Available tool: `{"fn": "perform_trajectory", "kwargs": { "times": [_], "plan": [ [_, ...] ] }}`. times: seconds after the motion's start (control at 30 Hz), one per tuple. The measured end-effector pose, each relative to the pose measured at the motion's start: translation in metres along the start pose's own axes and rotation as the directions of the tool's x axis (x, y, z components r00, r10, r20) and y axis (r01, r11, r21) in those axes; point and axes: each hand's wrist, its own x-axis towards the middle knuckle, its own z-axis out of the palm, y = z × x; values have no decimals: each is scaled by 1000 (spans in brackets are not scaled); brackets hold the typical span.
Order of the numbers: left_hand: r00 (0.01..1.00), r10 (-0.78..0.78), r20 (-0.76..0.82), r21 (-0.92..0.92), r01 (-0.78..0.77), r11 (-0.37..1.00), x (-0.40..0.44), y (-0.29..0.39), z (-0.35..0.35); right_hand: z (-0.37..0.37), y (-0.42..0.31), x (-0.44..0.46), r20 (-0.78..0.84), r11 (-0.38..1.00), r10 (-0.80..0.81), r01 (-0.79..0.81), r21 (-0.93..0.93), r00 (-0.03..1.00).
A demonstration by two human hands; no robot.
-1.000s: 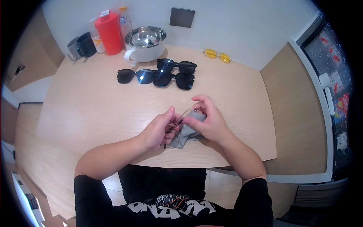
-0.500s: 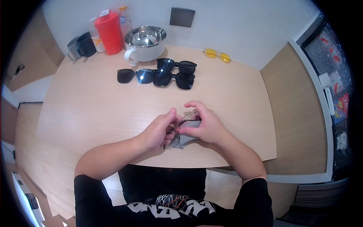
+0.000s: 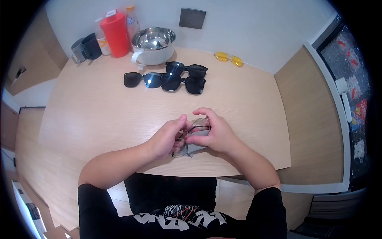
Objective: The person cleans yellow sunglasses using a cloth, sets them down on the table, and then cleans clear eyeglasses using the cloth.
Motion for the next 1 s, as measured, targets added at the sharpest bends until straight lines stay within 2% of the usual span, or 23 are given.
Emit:
{"fn": "perform_trajectory", "kwargs": {
  "times": [0.07, 0.17, 0.27, 0.37, 0.47, 0.57, 0.67, 0.77, 0.87, 1.0],
  "plan": [
    [998, 67, -4, -19, -67, 998, 5, -7, -5, -6, -5, 1, -56, 1000, 2, -1, 12, 998],
    [998, 40, -40, -42, -42, 998, 4, -3, -1, -22, -11, 4, -119, 984, 171, -175, -24, 978],
    [999, 38, -25, -35, -39, 999, 4, -4, -1, -18, -8, 4, -74, 988, 118, -110, 105, 990],
    [998, 26, -62, -44, -29, 999, 3, -4, -2, -5, -7, 1, 21, 999, 37, -38, 35, 999],
    [998, 44, -44, -48, -46, 998, 4, -4, -2, -10, -5, 2, -57, 998, 64, -64, 9, 996],
    [999, 43, -8, -73, -43, 996, 4, -2, -3, -21, -13, 5, -129, 985, 169, -162, 68, 977],
    [999, 32, -4, -85, -33, 996, 2, -1, -2, -12, -11, 3, -58, 988, 89, -80, 134, 994],
    [999, 30, -45, -55, -33, 998, 4, -5, -4, -8, -11, 3, 68, 998, 59, -57, -28, 996],
    [999, 39, 10, -22, -38, 999, 3, -3, -6, -12, 0, 5, 6, 992, 90, -90, 93, 996],
    [999, 32, 6, -78, -31, 996, 1, 1, -4, -19, -1, 8, 53, 944, 216, -223, 245, 975]
  ]
}}
